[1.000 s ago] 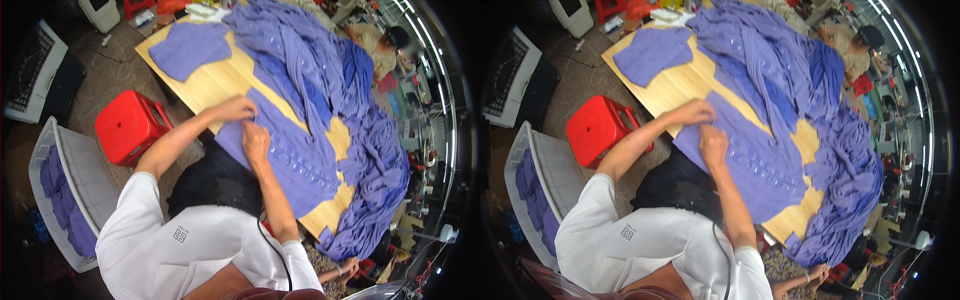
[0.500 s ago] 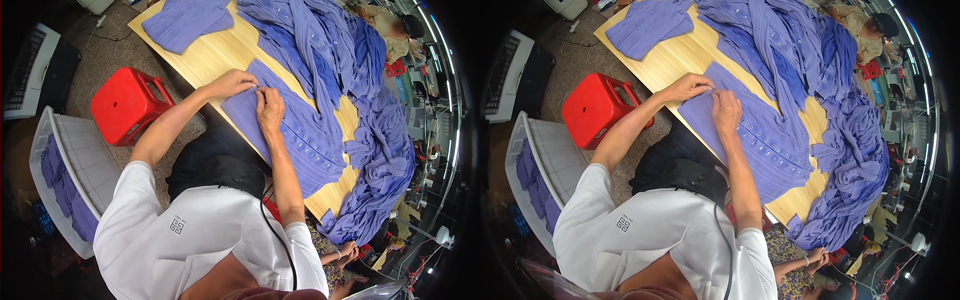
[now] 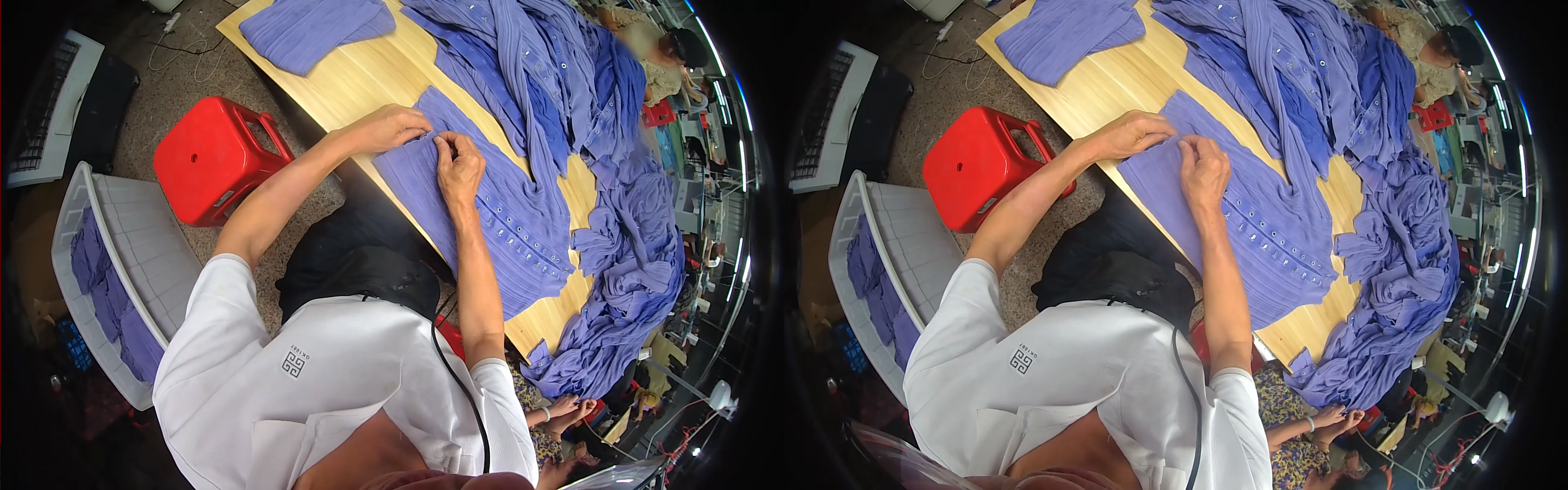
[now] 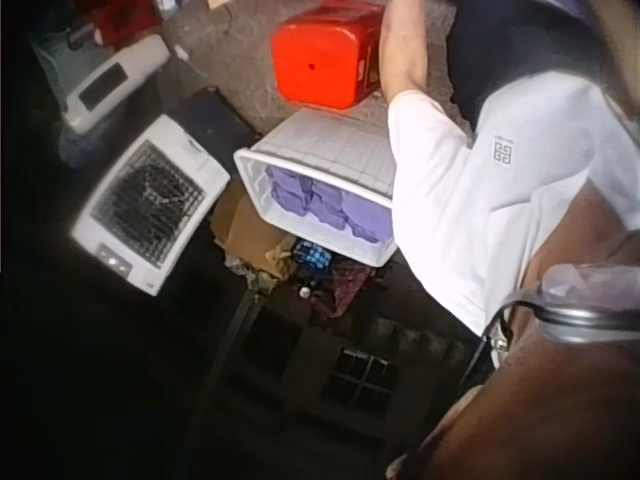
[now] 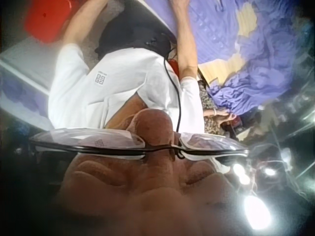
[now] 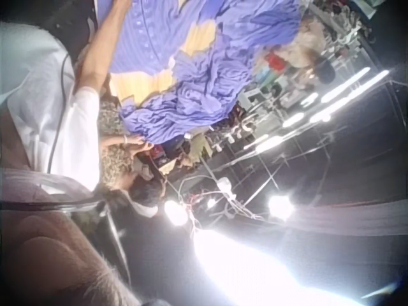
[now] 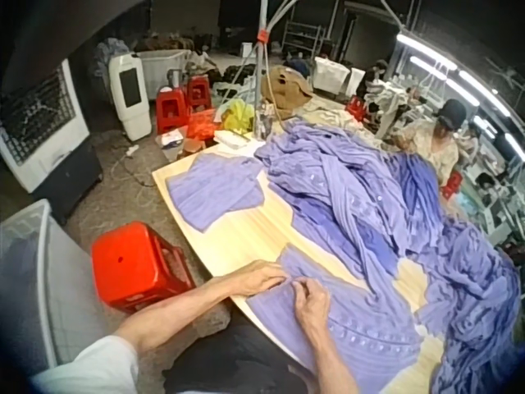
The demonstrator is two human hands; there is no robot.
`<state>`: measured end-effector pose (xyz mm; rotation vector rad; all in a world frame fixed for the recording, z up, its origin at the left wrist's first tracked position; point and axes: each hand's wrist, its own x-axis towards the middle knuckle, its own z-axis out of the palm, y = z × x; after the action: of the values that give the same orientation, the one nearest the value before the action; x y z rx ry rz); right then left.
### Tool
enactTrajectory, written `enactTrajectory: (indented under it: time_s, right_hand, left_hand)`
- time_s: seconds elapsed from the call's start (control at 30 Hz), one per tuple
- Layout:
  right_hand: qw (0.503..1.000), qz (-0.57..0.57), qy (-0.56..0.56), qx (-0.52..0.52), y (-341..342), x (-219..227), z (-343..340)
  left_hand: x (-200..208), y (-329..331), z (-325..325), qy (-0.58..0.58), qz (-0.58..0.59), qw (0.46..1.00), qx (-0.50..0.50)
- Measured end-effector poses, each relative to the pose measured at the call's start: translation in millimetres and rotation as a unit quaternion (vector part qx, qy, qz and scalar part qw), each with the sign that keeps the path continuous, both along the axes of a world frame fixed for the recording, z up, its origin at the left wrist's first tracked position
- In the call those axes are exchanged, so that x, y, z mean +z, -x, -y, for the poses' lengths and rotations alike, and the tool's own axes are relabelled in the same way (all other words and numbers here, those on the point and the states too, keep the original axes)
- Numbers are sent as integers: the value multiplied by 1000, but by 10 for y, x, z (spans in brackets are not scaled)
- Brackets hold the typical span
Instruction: Folding and inspecting purple garments at a workshop table.
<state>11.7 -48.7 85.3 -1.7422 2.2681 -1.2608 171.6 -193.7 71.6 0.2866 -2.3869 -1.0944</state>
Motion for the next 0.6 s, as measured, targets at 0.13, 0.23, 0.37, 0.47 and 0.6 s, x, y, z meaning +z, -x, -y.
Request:
enactTrajectory:
  time_s: [0.13,0.23,0.37,0.47,0.6]
  right_hand:
    - [976,-184,102,60,-17,98,-27]
    - [967,-237,43,79,-141,124,-132]
    - [968,-208,30,137,-390,47,-281]
    - [980,-157,47,117,-401,5,-415]
    - [989,-131,8,71,-342,22,-536]
  left_hand:
    - [63,-57,-19,17,-5,1000,11]
    - [89,-125,8,37,-11,999,20]
    - [212,-252,4,160,22,987,23]
    - [277,-247,-193,261,-40,963,49]
    - [161,-220,-294,264,54,963,23]
